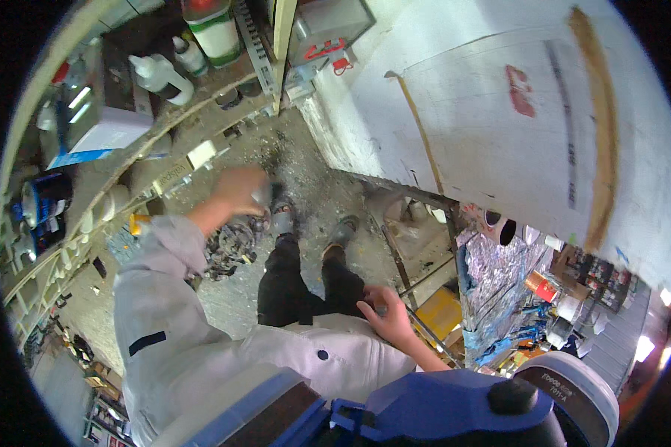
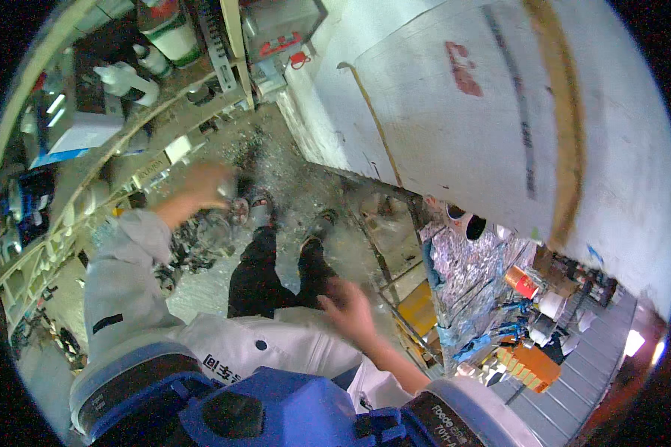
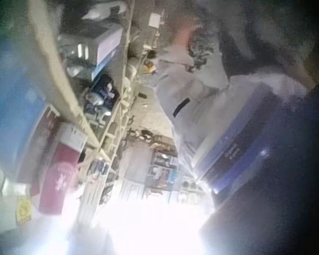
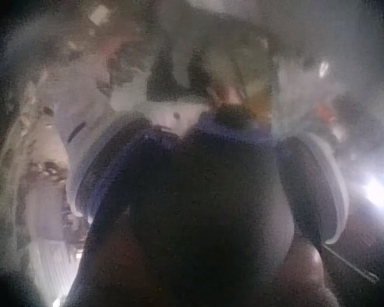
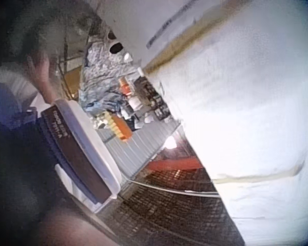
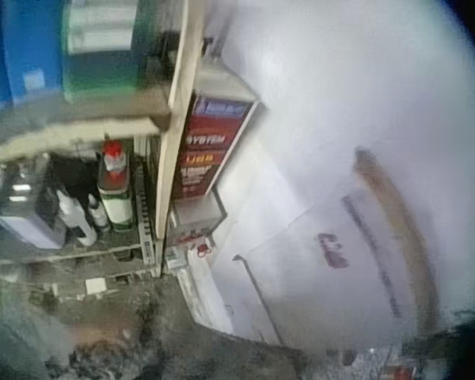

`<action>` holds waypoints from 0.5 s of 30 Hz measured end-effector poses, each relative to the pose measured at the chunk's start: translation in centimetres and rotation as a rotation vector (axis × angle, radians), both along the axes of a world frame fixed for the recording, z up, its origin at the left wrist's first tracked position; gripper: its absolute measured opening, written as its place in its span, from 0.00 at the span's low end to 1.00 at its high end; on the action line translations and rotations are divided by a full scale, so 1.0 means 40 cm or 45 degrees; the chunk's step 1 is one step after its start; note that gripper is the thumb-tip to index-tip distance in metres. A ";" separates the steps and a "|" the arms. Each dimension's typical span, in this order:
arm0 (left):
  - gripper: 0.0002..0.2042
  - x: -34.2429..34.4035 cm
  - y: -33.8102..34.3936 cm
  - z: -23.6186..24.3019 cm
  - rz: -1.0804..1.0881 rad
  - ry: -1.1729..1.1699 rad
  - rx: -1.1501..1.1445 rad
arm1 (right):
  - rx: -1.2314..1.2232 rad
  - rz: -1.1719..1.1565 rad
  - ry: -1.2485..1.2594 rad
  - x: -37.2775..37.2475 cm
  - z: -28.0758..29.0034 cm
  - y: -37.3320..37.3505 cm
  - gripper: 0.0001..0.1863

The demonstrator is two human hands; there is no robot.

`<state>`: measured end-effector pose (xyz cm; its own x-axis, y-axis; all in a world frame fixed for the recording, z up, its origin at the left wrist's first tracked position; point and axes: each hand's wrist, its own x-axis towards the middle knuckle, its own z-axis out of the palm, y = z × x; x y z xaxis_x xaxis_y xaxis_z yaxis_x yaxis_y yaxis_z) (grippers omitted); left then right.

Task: The person pours paint from a spray gun into a paper cup, then adds liquid from several bottles into the cup. They stir the mixture with a stick and transfer some of the mixed paint into another container.

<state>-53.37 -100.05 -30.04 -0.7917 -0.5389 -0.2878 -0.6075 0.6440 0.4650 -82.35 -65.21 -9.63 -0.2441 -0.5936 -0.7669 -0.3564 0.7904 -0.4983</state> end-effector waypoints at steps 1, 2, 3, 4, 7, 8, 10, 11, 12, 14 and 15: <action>0.29 -0.061 0.056 0.077 -0.107 -0.012 0.081 | -0.150 0.159 0.155 0.010 0.026 -0.024 0.41; 0.27 -0.114 0.113 0.160 -0.158 0.004 0.179 | -0.337 0.320 0.320 0.017 0.052 -0.049 0.46; 0.27 -0.161 0.160 0.244 -0.196 0.142 0.159 | -0.529 0.479 0.495 0.022 0.076 -0.074 0.51; 0.30 -0.206 0.199 0.324 -0.249 0.203 0.224 | -0.554 0.500 0.496 0.026 0.101 -0.095 0.54; 0.34 -0.320 0.270 0.523 -0.367 0.521 0.222 | -0.716 0.547 0.633 0.016 0.168 -0.141 0.60; 0.35 -0.353 0.281 0.571 -0.454 0.514 0.167 | -0.695 0.429 0.638 0.008 0.182 -0.152 0.59; 0.33 -0.396 0.293 0.646 -0.621 0.620 -0.008 | -0.707 0.419 0.758 -0.030 0.226 -0.151 0.56; 0.34 -0.404 0.296 0.675 -0.658 0.646 -0.045 | -0.766 0.376 0.727 -0.045 0.244 -0.145 0.54; 0.34 -0.410 0.299 0.704 -0.650 0.702 -0.067 | -0.821 0.326 0.700 -0.057 0.262 -0.137 0.53; 0.35 -0.416 0.299 0.759 -0.661 0.747 -0.103 | -0.920 0.202 0.646 -0.074 0.293 -0.118 0.50; 0.35 -0.414 0.293 0.789 -0.697 0.791 -0.146 | -0.962 0.128 0.618 -0.078 0.308 -0.104 0.49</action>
